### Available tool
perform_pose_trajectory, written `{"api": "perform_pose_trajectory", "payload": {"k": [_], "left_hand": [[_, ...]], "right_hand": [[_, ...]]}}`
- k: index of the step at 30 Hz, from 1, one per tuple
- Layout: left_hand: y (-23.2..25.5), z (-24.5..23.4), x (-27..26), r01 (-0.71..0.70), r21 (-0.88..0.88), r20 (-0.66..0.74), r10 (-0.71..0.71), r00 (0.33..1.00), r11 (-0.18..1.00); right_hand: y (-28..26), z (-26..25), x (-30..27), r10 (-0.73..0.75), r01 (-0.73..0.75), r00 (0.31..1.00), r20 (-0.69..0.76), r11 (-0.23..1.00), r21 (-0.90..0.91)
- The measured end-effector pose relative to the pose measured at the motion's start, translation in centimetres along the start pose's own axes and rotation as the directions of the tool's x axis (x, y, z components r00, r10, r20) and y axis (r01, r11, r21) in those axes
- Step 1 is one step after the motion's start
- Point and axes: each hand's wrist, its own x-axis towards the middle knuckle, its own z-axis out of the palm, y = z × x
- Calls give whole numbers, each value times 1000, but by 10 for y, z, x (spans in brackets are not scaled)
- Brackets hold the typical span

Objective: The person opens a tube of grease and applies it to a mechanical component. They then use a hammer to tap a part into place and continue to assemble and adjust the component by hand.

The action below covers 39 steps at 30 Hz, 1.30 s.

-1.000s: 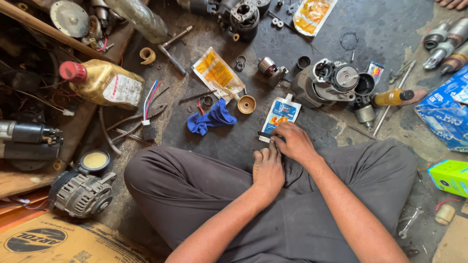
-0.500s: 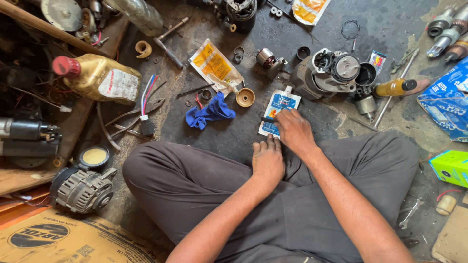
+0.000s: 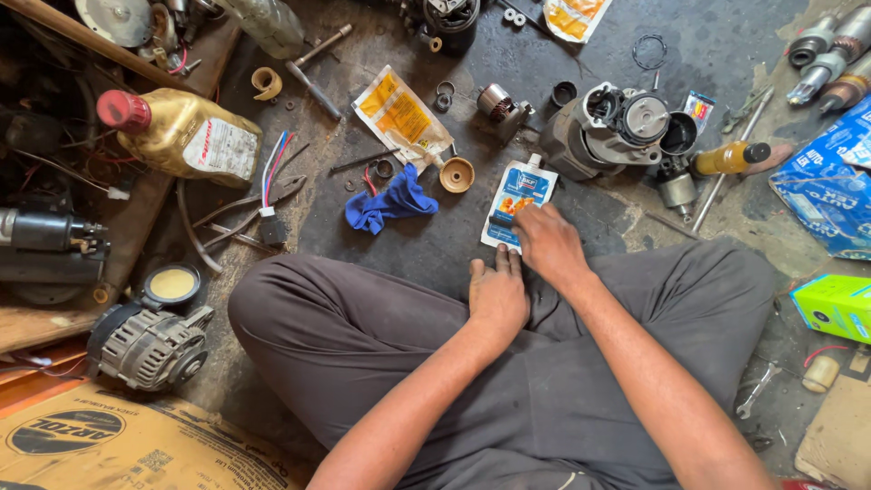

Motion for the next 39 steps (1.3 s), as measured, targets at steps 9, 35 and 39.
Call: {"api": "perform_pose_trajectory", "payload": {"k": [9,35,39], "left_hand": [[-5,-18,1,-41,-43,-37,39,999,998],[-14,6,7,-62,-87,-129,50,990,994],[-13,3,8,-59,-84,-141,47,989,995]], "right_hand": [[4,-2,7,60,-62,993,-104,998,-15],[-1,10,10,-49,29,992,-118,985,-167],[0,-1,8,-99,76,983,-152,985,-153]]}}
